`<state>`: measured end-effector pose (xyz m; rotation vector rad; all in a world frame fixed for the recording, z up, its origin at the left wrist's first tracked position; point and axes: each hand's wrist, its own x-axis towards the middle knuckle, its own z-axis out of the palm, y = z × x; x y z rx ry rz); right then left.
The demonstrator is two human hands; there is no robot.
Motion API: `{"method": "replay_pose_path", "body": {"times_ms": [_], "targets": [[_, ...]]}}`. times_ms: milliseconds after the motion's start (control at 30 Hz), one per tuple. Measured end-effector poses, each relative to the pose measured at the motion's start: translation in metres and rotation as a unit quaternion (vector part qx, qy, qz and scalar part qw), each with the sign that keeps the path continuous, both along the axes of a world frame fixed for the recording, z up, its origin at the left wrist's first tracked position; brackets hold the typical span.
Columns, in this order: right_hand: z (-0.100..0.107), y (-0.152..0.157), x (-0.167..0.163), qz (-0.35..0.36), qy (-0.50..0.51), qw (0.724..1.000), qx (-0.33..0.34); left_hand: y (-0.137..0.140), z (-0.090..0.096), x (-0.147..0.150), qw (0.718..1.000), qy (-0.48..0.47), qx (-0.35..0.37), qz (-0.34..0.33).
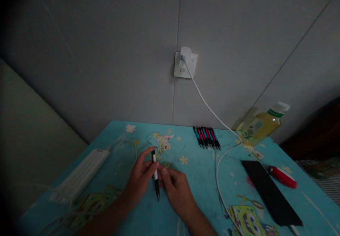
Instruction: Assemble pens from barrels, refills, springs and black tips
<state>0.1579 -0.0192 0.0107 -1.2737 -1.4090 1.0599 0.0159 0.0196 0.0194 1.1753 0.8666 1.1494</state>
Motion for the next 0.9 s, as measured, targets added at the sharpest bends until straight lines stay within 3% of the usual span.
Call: {"method": "replay_pose_path", "body": {"times_ms": [200,400,533,667,900], "targets": [[0.016,0.003,0.011,-0.03,0.051,0.998,0.026,-0.009,-0.001,0.004,0.998,0.016,-0.013,-0.067],[0.015,0.004,0.014,-0.002,0.194,0.979,-0.067,-0.026,-0.015,0.015,0.989,0.001,-0.017,-0.149],[0.02,0.007,0.017,-0.057,0.399,0.912,-0.071,-0.026,-0.012,0.012,0.99,0.096,0.089,-0.058],[0.03,0.007,0.024,-0.056,0.537,0.836,-0.096,-0.019,-0.006,0.005,0.965,0.197,0.169,0.037],[0.026,0.004,0.033,-0.002,0.594,0.789,-0.157,-0.016,-0.008,0.006,0.947,0.248,0.193,0.062]]}}
